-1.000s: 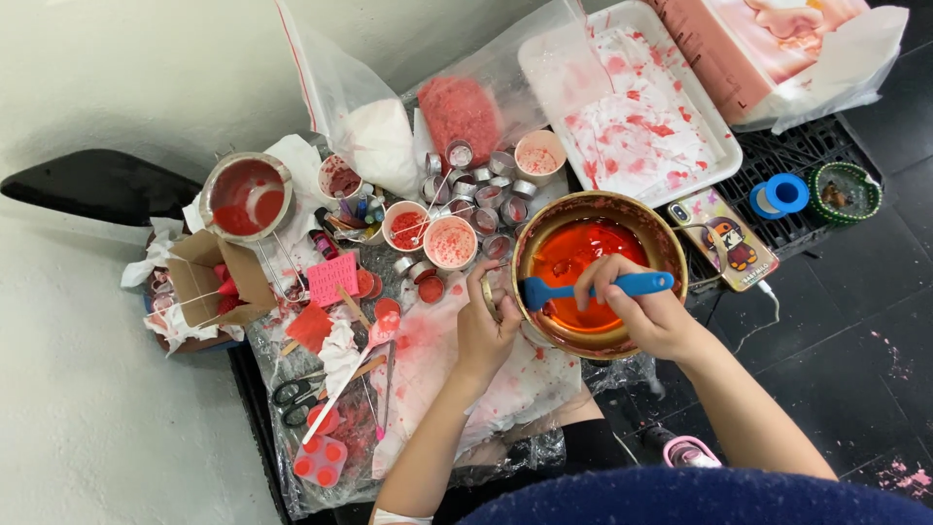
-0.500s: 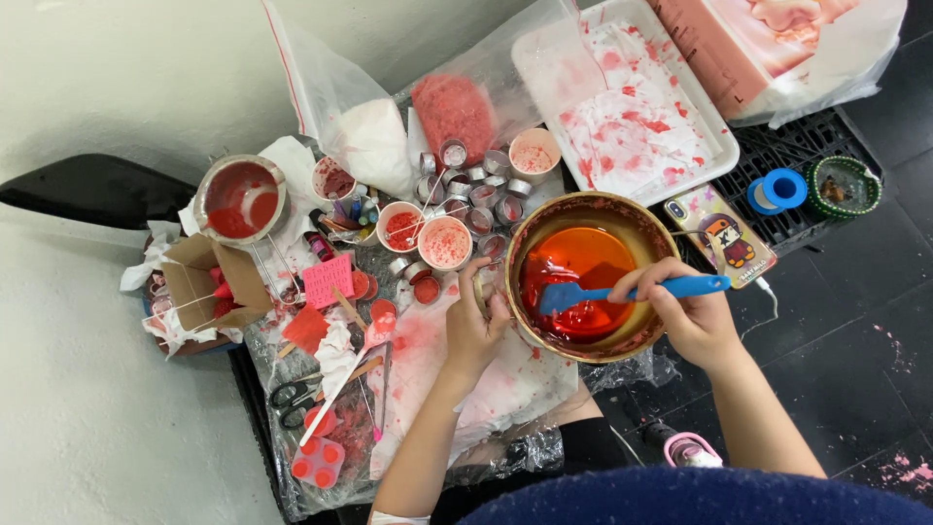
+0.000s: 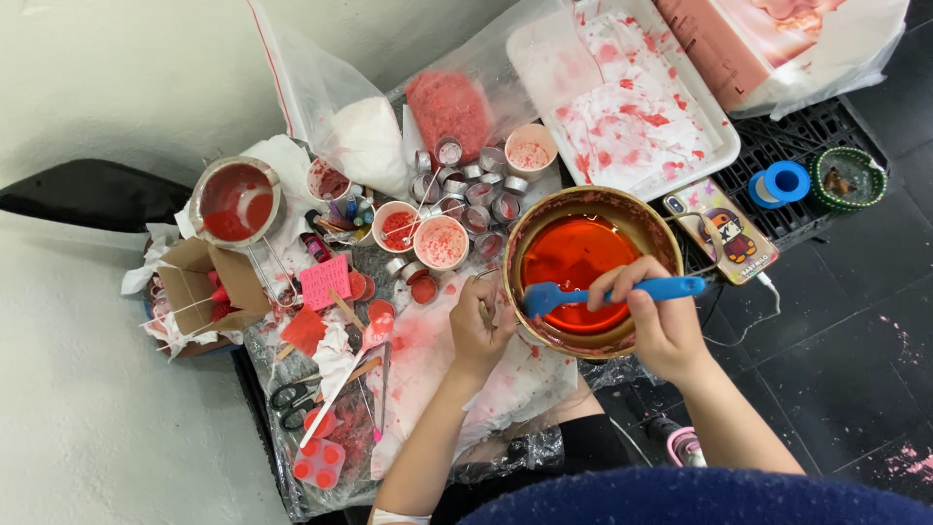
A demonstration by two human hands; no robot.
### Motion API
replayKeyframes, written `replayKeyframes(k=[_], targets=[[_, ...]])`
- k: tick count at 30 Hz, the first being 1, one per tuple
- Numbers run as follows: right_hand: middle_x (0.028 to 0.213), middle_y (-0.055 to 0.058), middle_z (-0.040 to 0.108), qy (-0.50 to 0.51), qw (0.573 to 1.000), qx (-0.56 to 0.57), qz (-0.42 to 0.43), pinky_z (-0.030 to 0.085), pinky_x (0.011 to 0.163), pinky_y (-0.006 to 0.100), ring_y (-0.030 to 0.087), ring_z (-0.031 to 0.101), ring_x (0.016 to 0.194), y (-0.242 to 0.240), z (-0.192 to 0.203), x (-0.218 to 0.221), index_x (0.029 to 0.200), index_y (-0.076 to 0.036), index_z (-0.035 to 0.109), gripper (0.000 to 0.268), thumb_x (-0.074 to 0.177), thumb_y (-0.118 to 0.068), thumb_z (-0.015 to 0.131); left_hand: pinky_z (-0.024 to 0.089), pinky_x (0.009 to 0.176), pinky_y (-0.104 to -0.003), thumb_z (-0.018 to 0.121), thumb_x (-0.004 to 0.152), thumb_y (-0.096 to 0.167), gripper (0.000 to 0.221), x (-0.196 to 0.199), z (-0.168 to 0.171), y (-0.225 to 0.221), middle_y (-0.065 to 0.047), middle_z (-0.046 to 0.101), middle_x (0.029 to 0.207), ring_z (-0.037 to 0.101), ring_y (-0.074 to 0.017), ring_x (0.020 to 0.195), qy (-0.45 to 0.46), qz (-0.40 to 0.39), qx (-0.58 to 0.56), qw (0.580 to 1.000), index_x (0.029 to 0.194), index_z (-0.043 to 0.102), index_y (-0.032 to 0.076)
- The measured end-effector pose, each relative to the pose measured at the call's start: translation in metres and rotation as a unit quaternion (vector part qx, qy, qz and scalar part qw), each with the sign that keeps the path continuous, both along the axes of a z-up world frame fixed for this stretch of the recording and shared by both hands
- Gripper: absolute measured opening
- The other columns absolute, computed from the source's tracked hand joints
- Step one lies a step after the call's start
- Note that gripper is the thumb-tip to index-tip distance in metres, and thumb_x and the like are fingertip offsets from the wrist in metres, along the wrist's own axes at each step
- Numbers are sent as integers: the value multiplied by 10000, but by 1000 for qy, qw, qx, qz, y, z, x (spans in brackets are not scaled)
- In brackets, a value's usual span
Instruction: Mixing candle dye in a bowl and cleaning tools with a tissue in a workshop environment.
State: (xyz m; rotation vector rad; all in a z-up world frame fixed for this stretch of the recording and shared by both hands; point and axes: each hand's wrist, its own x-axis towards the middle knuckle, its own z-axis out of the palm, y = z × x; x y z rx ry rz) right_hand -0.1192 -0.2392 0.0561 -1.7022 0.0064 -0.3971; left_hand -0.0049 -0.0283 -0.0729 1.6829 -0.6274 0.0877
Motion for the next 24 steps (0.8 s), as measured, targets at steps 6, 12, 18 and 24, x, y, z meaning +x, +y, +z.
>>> replayKeyframes(k=[6,12,18,24], targets=[[954,140,684,17,999,11,43,539,949,362,161,631,910,2,-4,-4,1016,-58,466,224,1126,-247,414,343,546,-294,715,943,424,432,0,7,0,-35,401,780,397,-136,597,-21,16,14,1000,932,460,75],[969,157,675,-10,1000,24,-14,530,938,370,182,649,927,-4,1,4,1031,-38,465,220,1106,-240,421,368,534,-302,715,939,459,458,0,10,0,-37,412,785,429,-149,593,-17,6,27,999,957,476,69],[928,138,666,-10,999,25,47,531,968,374,157,610,889,4,-8,-3,1019,-50,465,215,1130,-218,392,379,542,-309,710,935,449,448,-2,14,-3,-44,415,774,437,-157,591,-28,34,41,998,949,469,72],[911,124,697,3,998,-7,-60,588,829,326,176,709,881,-24,-18,3,999,-47,502,124,1088,-120,458,417,566,-316,624,1001,283,261,-1,6,3,-42,508,800,495,-169,599,-2,4,36,999,993,482,64]])
